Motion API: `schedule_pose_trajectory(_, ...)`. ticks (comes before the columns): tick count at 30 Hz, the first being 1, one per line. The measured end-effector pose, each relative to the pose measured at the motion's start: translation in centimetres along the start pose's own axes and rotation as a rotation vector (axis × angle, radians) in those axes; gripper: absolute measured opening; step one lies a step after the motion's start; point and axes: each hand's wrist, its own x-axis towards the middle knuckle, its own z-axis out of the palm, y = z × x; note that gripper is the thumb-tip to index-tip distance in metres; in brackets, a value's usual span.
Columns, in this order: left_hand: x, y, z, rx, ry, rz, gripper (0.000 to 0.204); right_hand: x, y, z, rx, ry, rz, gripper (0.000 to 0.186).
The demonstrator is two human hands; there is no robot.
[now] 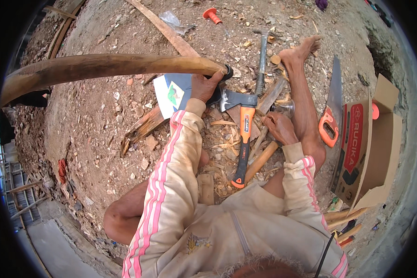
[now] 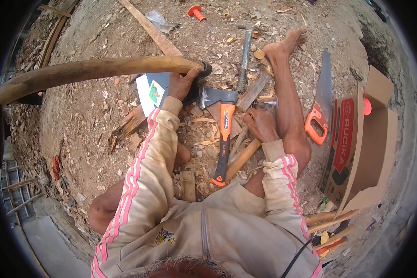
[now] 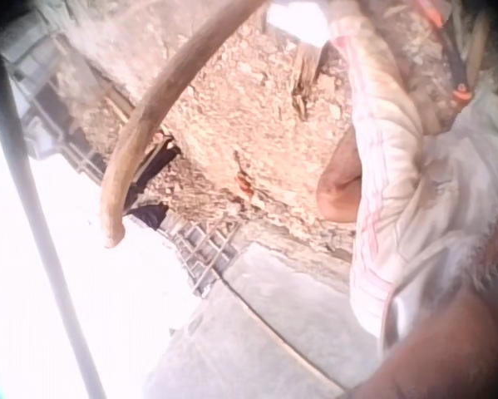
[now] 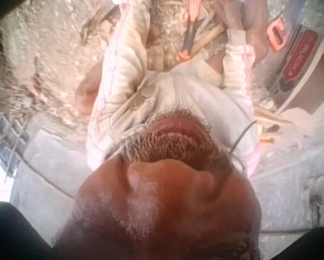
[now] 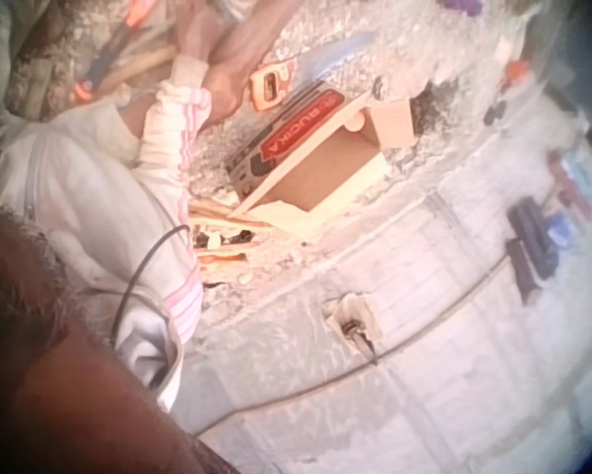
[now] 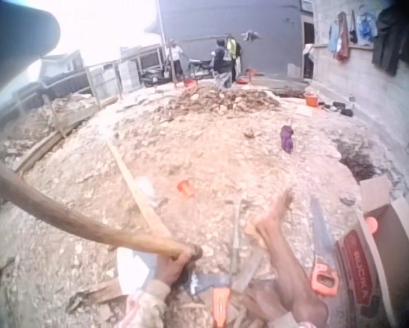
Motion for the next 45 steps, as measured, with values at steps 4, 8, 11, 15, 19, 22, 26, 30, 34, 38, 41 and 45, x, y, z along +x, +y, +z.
schedule_pose_trajectory(4,-0.2,0.6,0.1,-0.079,-0.001,0.027,0.045,0.2,0.0,0.1,0.015,0.034,0.039,0.033)
schedule_pose_trajectory(8,-0.2,1.0,-0.1,-0.049,-0.028,-0.003,0.043,0.9,-0.3,0.2,0.068,0.206,-0.013,0.029)
schedule_pose_trajectory(11,-0.2,1.2,-0.2,-0.070,-0.021,0.009,0.042,1.5,-0.7,-0.1,0.083,0.284,-0.053,0.027)
schedule_pose_trajectory(15,0.3,0.3,-0.4,0.038,-0.004,0.103,0.044,1.7,-0.3,0.2,0.039,0.222,-0.025,0.030)
schedule_pose_trajectory(19,0.7,0.7,-1.0,0.121,-0.003,0.091,0.040,0.6,-1.0,0.3,0.079,0.166,-0.019,0.028)
schedule_pose_trajectory(22,1.0,0.3,-0.8,-0.064,0.056,0.056,0.041,0.1,-0.5,0.3,0.069,0.155,-0.028,0.030)
schedule_pose_trajectory(26,2.1,0.0,-1.2,-0.004,0.119,0.102,0.042,-0.1,0.1,0.4,0.101,0.157,-0.059,0.030)
schedule_pose_trajectory(30,2.9,-0.3,-1.3,0.010,0.189,0.098,0.042,-0.4,-0.3,-0.1,0.108,0.146,-0.063,0.028)
schedule_pose_trajectory(34,2.9,0.3,-1.7,-0.097,0.175,-0.005,0.042,-0.8,-0.7,-0.6,0.117,0.128,-0.081,0.027)
schedule_pose_trajectory(38,3.1,0.2,-0.1,-0.042,0.244,0.042,0.055,-0.2,-1.2,-0.6,0.133,0.089,-0.088,0.026)
schedule_pose_trajectory(41,2.5,0.3,-0.6,0.016,0.268,0.058,0.052,0.1,-0.9,0.4,0.139,0.087,-0.084,0.025)
schedule_pose_trajectory(45,1.5,2.0,-0.8,0.197,0.250,0.038,0.053,0.2,-1.5,0.9,0.147,0.071,-0.089,0.026)
